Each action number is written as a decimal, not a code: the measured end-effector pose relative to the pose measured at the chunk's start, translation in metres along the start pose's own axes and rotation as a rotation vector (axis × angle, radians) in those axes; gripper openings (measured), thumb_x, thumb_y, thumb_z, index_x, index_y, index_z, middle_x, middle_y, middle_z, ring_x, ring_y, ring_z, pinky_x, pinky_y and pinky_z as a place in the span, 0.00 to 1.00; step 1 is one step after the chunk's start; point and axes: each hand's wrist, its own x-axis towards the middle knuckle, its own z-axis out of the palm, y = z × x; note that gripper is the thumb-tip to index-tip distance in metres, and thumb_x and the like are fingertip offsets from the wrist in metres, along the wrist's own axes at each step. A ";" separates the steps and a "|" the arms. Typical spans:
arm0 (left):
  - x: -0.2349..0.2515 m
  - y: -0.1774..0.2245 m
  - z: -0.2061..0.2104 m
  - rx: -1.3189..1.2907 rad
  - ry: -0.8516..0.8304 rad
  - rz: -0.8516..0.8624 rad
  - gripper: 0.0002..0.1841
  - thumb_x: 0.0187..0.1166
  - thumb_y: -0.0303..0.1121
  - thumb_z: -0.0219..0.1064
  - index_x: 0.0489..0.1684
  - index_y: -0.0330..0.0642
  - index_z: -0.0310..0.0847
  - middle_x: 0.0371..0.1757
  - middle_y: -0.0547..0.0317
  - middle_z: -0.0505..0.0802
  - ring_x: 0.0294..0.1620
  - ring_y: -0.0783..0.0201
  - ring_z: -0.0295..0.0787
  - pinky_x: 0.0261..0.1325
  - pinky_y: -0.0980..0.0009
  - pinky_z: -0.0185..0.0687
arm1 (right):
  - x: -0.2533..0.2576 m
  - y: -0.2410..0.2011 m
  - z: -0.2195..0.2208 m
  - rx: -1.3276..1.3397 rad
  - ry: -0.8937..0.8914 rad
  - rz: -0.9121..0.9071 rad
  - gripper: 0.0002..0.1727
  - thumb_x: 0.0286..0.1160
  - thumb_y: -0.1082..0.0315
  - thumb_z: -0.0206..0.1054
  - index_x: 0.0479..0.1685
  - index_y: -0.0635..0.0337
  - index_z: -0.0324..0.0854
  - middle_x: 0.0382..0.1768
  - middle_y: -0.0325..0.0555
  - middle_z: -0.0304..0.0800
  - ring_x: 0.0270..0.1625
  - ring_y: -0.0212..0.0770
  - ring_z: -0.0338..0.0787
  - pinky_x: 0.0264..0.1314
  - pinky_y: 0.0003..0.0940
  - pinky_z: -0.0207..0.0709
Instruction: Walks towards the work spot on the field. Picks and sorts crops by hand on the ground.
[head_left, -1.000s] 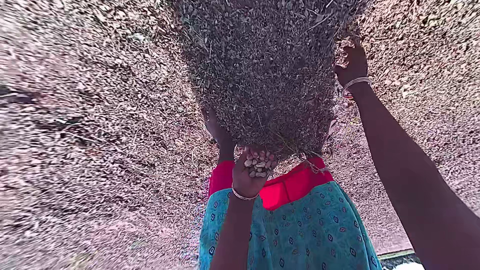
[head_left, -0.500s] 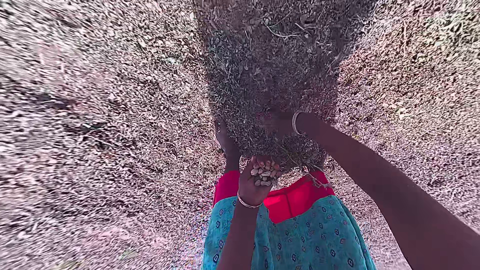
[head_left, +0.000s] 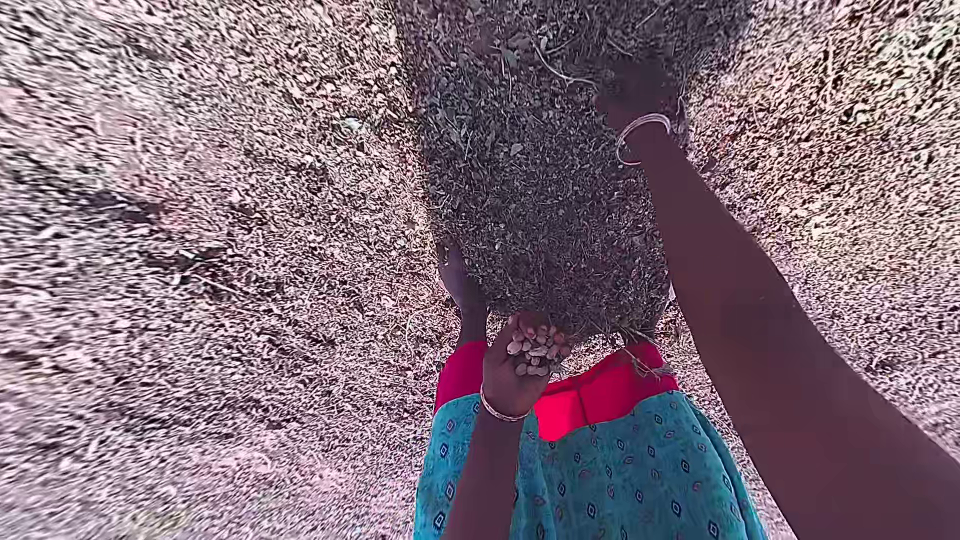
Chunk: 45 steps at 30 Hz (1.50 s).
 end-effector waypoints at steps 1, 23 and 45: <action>0.000 0.000 0.001 -0.005 -0.002 0.003 0.19 0.85 0.45 0.59 0.30 0.47 0.92 0.35 0.61 0.95 0.42 0.64 0.95 0.51 0.65 0.92 | -0.018 -0.007 0.010 -0.096 -0.118 -0.131 0.32 0.72 0.61 0.73 0.80 0.51 0.79 0.91 0.67 0.55 0.91 0.71 0.54 0.86 0.70 0.56; 0.006 0.008 0.017 -0.023 -0.066 0.031 0.18 0.84 0.45 0.61 0.32 0.48 0.94 0.38 0.61 0.96 0.44 0.64 0.96 0.52 0.65 0.92 | -0.034 0.023 -0.030 -0.023 -0.198 -0.205 0.29 0.72 0.72 0.71 0.78 0.52 0.81 0.88 0.72 0.57 0.81 0.68 0.73 0.78 0.64 0.72; 0.006 0.016 0.024 -0.072 -0.070 0.044 0.18 0.84 0.44 0.60 0.30 0.48 0.93 0.35 0.61 0.96 0.43 0.64 0.96 0.52 0.65 0.92 | -0.080 0.003 -0.031 0.850 0.339 0.290 0.18 0.94 0.60 0.51 0.67 0.59 0.80 0.53 0.47 0.84 0.47 0.35 0.83 0.48 0.37 0.79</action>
